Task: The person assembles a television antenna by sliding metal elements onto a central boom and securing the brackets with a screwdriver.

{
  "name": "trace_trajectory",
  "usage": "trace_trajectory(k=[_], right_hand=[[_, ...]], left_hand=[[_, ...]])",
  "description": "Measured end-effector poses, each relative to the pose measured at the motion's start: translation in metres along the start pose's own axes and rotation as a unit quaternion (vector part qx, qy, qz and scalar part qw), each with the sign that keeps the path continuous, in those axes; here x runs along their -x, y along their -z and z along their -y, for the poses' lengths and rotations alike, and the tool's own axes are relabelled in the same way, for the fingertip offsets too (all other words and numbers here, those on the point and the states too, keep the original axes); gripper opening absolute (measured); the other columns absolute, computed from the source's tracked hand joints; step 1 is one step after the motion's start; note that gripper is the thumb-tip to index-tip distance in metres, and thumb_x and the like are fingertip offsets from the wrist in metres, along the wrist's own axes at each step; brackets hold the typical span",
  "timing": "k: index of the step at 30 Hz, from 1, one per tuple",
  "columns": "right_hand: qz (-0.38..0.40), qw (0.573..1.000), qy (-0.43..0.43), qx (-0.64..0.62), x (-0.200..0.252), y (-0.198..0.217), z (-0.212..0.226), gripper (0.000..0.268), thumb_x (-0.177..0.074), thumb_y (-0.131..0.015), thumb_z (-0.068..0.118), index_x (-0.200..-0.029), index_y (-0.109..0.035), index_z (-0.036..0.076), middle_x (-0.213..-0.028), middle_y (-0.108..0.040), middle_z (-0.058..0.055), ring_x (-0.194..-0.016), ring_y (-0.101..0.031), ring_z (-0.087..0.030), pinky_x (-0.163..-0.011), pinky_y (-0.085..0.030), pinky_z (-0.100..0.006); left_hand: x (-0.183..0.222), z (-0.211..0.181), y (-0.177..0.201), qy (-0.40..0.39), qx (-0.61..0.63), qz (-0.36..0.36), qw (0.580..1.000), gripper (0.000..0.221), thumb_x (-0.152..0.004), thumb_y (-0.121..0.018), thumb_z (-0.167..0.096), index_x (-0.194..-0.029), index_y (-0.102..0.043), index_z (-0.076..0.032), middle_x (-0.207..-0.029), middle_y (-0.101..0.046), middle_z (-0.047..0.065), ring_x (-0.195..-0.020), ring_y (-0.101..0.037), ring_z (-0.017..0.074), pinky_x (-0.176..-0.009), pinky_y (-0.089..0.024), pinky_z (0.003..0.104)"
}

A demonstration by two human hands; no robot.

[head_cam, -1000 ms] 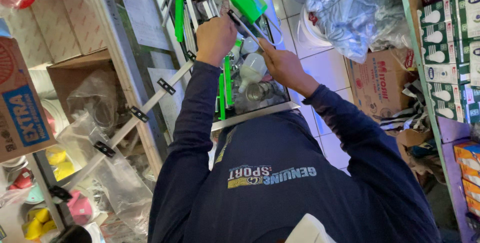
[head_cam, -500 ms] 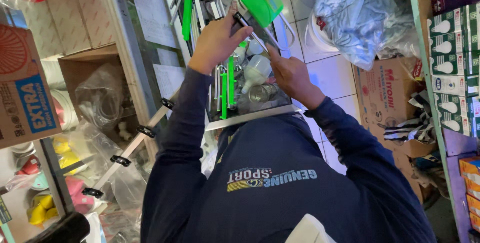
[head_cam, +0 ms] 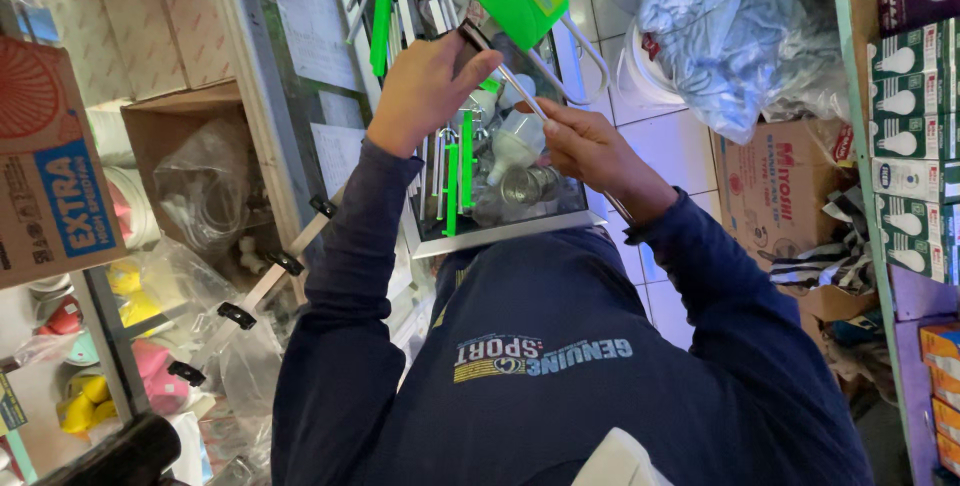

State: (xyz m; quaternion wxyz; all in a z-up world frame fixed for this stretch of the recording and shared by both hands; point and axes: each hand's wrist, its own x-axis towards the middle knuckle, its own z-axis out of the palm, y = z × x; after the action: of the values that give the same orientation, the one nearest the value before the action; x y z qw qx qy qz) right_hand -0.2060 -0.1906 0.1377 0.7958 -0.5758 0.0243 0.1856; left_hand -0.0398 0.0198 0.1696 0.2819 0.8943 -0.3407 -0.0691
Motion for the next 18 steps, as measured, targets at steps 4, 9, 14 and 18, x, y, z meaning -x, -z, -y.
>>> trace_trajectory(k=[4, 9, 14, 18], right_hand=[[-0.002, 0.999, 0.004, -0.038, -0.008, 0.0, -0.009, 0.046, -0.113, -0.043, 0.022, -0.156, -0.049, 0.007, -0.067, -0.033, 0.01, -0.055, -0.032, -0.002, -0.057, -0.035, -0.021], [-0.086, 0.957, 0.139, 0.241, -0.01, -0.002, -0.023, 0.042, -0.113, -0.047, 0.018, -0.154, -0.047, 0.006, -0.081, -0.061, -0.003, -0.066, -0.066, -0.015, -0.063, -0.056, -0.033], [-0.15, 0.864, 0.21, 0.432, -0.01, 0.003, -0.033, 0.043, -0.106, -0.056, 0.01, -0.148, -0.051, 0.004, -0.07, -0.063, -0.015, -0.061, -0.066, -0.032, -0.056, -0.048, -0.046], [-0.18, 0.83, 0.268, 0.455, -0.013, 0.003, -0.053, 0.045, -0.102, -0.061, 0.006, -0.146, -0.053, 0.002, -0.07, -0.063, -0.016, -0.06, -0.062, -0.034, -0.058, -0.047, -0.047]], left_hand=[[-0.001, 0.002, -0.001, -0.012, 0.005, -0.007, 1.0, 0.057, -0.101, -0.067, -0.057, -0.085, -0.066, -0.002, -0.071, -0.065, 0.018, -0.069, -0.067, 0.0404, -0.061, -0.05, 0.05], [-0.004, 0.001, 0.0, 0.025, -0.009, 0.034, 0.999, 0.055, -0.092, -0.075, -0.055, -0.088, -0.065, -0.001, -0.069, -0.066, 0.017, -0.068, -0.067, 0.039, -0.059, -0.05, 0.05], [-0.005, 0.005, 0.0, -0.001, 0.045, 0.053, 0.998, 0.045, -0.09, -0.075, -0.046, -0.1, -0.068, -0.002, -0.075, -0.067, 0.017, -0.071, -0.067, 0.0386, -0.062, -0.052, 0.048], [-0.002, -0.01, 0.017, 0.007, 0.019, 0.066, 0.998, 0.049, -0.086, -0.078, -0.044, -0.112, -0.067, -0.004, -0.075, -0.067, 0.018, -0.07, -0.067, 0.038, -0.062, -0.052, 0.048]])
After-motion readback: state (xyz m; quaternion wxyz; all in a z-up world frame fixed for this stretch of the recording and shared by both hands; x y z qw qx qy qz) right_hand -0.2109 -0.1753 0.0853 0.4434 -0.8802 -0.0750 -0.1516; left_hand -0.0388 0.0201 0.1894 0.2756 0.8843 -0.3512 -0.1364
